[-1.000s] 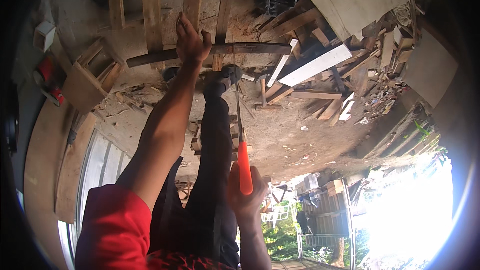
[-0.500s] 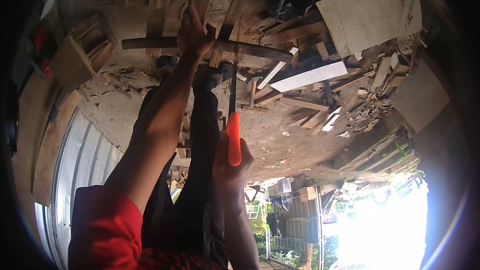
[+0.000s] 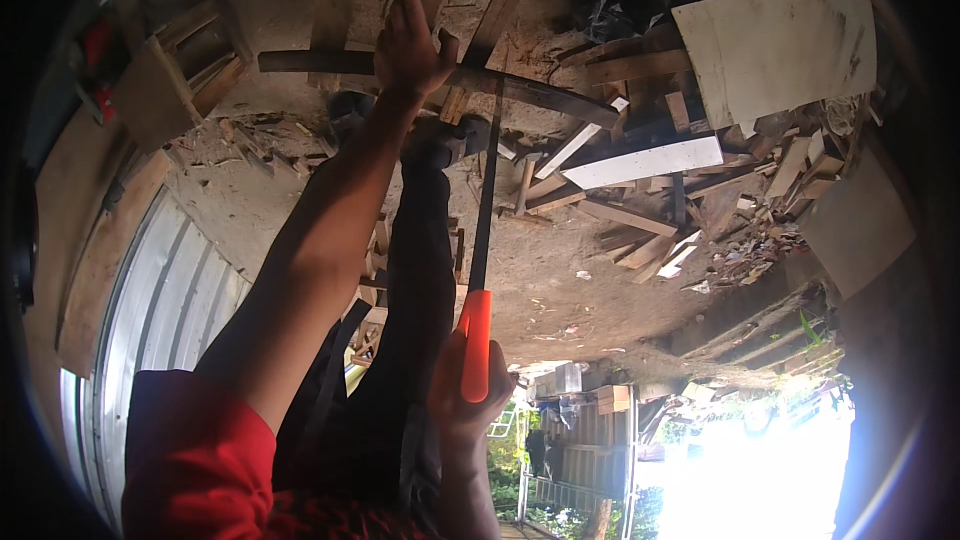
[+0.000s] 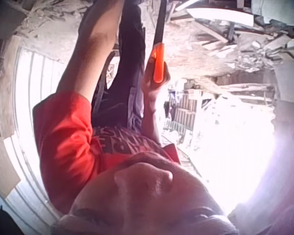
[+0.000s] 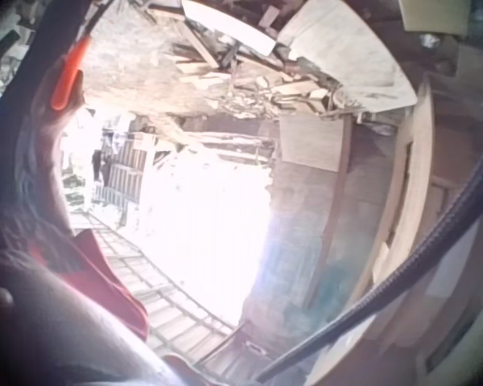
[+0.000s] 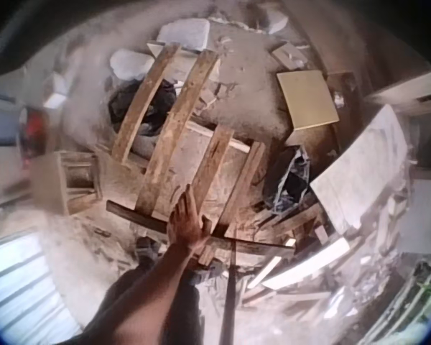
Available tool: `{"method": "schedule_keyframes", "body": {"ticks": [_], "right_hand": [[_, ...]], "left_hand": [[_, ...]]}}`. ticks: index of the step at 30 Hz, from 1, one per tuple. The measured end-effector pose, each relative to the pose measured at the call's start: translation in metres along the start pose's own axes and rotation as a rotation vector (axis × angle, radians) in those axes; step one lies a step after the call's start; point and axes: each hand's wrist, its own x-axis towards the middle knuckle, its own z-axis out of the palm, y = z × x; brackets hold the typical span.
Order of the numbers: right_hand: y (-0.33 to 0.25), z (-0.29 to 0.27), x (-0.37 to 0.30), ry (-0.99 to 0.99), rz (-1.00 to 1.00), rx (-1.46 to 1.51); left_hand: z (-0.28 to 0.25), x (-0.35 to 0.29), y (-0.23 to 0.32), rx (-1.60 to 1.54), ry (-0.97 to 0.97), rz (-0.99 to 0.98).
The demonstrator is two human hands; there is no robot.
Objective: The person sits on the floor and uses a hand saw to cut a wooden frame. They repeatedly saw through the wood, repositioning the frame as needed to complete the cuts.
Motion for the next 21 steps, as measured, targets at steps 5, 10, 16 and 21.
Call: {"method": "schedule_keyframes", "body": {"ticks": [5, 10, 16, 21], "right_hand": [[0.004, 0.035, 0.042, 0.046, 0.078, 0.117], [0.017, 0.012, -0.023, 0.049, 0.011, 0.074], [0.038, 0.074, 0.081, 0.137, -0.068, 0.255], [0.062, 0.118, 0.067, 0.152, -0.052, 0.362]], "left_hand": [[0.002, 0.005, 0.006, -0.028, 0.027, 0.032], [0.007, -0.004, -0.002, -0.017, 0.053, 0.034], [0.010, -0.001, 0.002, -0.018, 0.063, 0.067], [0.014, 0.001, -0.006, -0.005, 0.198, 0.208]]}}
